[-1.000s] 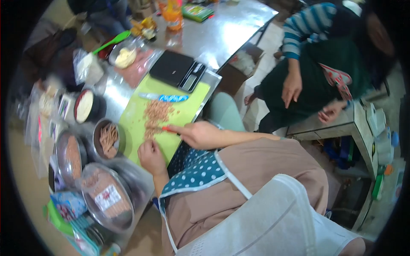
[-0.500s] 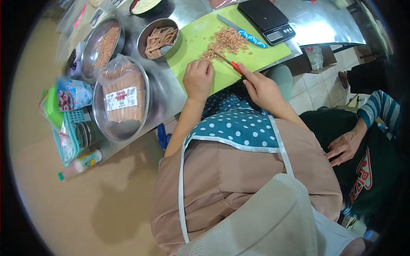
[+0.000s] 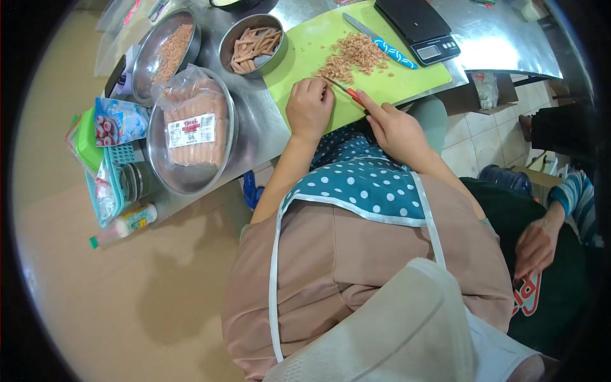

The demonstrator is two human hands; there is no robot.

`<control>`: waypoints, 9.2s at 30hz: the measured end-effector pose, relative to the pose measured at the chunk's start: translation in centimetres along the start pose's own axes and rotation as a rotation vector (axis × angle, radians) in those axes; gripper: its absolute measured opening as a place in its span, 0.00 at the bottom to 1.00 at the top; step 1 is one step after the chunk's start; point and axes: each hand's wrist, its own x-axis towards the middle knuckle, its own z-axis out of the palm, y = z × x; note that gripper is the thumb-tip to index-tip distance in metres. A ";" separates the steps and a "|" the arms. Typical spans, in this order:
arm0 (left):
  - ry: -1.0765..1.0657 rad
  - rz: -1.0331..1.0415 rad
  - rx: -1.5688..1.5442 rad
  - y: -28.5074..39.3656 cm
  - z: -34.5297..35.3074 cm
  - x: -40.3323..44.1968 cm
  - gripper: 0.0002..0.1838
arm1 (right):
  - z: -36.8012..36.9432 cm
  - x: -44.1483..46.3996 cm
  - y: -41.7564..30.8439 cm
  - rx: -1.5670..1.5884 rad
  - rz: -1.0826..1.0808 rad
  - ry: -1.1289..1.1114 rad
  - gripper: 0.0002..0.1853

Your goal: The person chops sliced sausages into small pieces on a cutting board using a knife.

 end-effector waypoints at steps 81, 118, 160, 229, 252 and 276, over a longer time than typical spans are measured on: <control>-0.065 -0.025 0.014 -0.5 -2.8 0.3 0.12 | -7.2 1.6 3.4 0.075 -0.120 -0.161 0.26; -0.023 0.000 0.078 4.0 -0.8 -1.2 0.05 | -4.1 0.9 6.8 0.113 -0.208 -0.069 0.26; -0.042 -0.008 0.086 2.5 -1.0 -2.0 0.06 | -5.4 1.3 5.6 -0.004 -0.207 -0.276 0.27; -0.011 -0.033 0.035 -0.6 -1.3 -0.8 0.10 | -0.8 1.6 0.6 0.082 -0.094 -0.040 0.26; 0.037 -0.108 -0.069 -0.7 -1.0 -1.0 0.03 | 1.4 2.7 -0.5 -0.174 -0.112 -0.018 0.31; 0.044 -0.106 -0.085 -0.5 -1.6 -1.2 0.03 | -0.9 1.0 0.1 -0.073 -0.142 0.020 0.30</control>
